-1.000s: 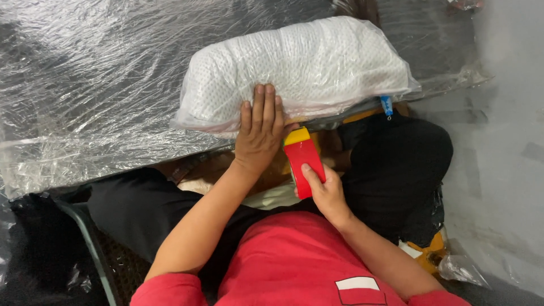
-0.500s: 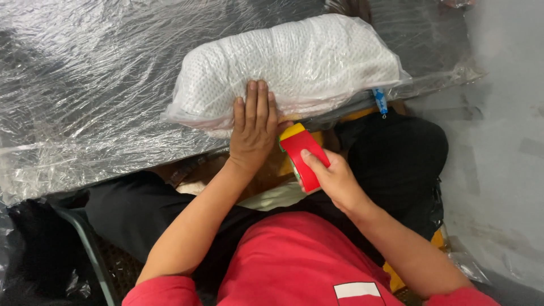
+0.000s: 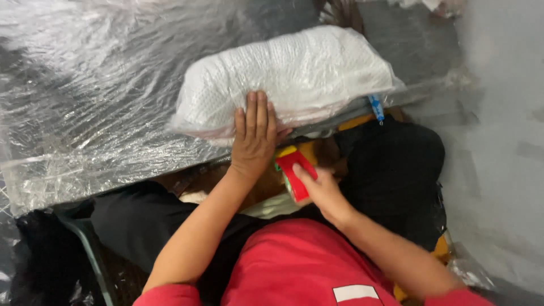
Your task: Rolling a pillow tightly and inserting it into a black plastic shipping bag for packaging.
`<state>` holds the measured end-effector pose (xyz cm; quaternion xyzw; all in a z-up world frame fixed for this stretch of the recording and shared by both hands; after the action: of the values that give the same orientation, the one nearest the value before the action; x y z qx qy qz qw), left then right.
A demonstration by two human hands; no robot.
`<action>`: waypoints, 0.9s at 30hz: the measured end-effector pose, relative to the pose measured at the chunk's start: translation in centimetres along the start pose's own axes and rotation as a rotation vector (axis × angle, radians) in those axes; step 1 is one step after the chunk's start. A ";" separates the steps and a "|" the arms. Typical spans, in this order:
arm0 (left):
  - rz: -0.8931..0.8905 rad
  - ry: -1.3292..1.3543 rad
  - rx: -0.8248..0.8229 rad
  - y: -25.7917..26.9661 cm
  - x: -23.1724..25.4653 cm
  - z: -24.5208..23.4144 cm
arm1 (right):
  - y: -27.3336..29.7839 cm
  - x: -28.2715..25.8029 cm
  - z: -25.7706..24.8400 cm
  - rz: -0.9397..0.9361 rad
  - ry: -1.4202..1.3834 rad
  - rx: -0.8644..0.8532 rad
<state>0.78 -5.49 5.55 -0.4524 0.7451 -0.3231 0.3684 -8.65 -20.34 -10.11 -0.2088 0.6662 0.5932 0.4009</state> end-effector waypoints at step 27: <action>0.011 0.128 -0.347 -1.5 -1.7 3.4 | -20.0 -26.0 -22.5 -1.087 1.432 0.522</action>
<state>4.80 -5.02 5.47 -0.4834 0.8141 -0.2160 0.2384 15.36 -51.16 -2.75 -0.7106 0.6775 -0.1138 0.1517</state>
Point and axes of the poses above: each hand's wrist, its own y-axis away from the middle knuckle, its own z-axis out of the palm, x = y × z, the point moved 10 cm from there along -y, towards the middle knuckle, and after that the axes turned 7 degrees about -y, right-handed, at the moved point
